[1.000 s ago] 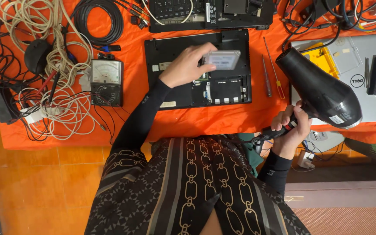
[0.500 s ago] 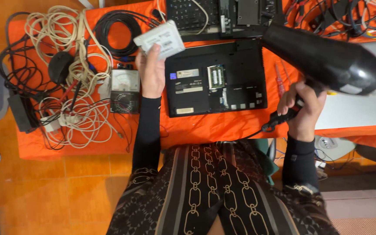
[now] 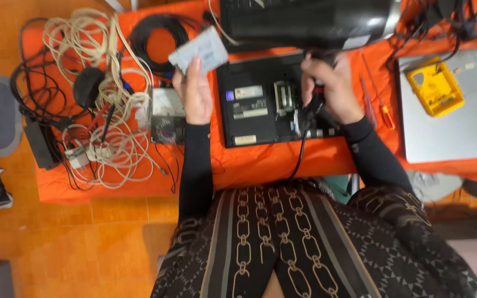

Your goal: Cleaning and examining internal laptop components using a hairdryer and tools.

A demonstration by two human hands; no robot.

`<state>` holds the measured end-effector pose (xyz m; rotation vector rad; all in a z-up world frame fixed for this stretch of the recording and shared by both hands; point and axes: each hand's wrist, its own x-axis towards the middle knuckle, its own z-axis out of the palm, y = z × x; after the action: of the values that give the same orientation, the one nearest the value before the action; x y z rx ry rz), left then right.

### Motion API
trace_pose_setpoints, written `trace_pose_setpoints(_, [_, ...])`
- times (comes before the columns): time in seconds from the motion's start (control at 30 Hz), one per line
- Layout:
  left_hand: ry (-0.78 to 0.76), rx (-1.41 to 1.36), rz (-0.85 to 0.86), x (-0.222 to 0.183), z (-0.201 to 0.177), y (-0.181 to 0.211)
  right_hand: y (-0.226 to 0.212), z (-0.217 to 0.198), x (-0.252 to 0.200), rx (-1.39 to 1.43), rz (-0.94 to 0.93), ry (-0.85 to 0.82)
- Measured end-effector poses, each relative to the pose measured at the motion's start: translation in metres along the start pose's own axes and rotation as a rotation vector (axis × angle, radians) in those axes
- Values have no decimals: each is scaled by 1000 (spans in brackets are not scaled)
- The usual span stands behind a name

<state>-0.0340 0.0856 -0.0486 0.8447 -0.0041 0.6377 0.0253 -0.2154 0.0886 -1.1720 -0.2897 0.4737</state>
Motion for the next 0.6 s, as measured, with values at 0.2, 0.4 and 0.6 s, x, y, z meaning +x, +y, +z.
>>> trace_pose_setpoints(0.2, [123,-81,-175,12,55,40,15,-4,10,51,35,12])
trace_pose_setpoints(0.4, [44,-155,-239,9,51,36,26,-21,6,169,36,49])
trace_pose_setpoints(0.6, [-51,-350,-301,7,32,20,26,-23,9,211,37,60])
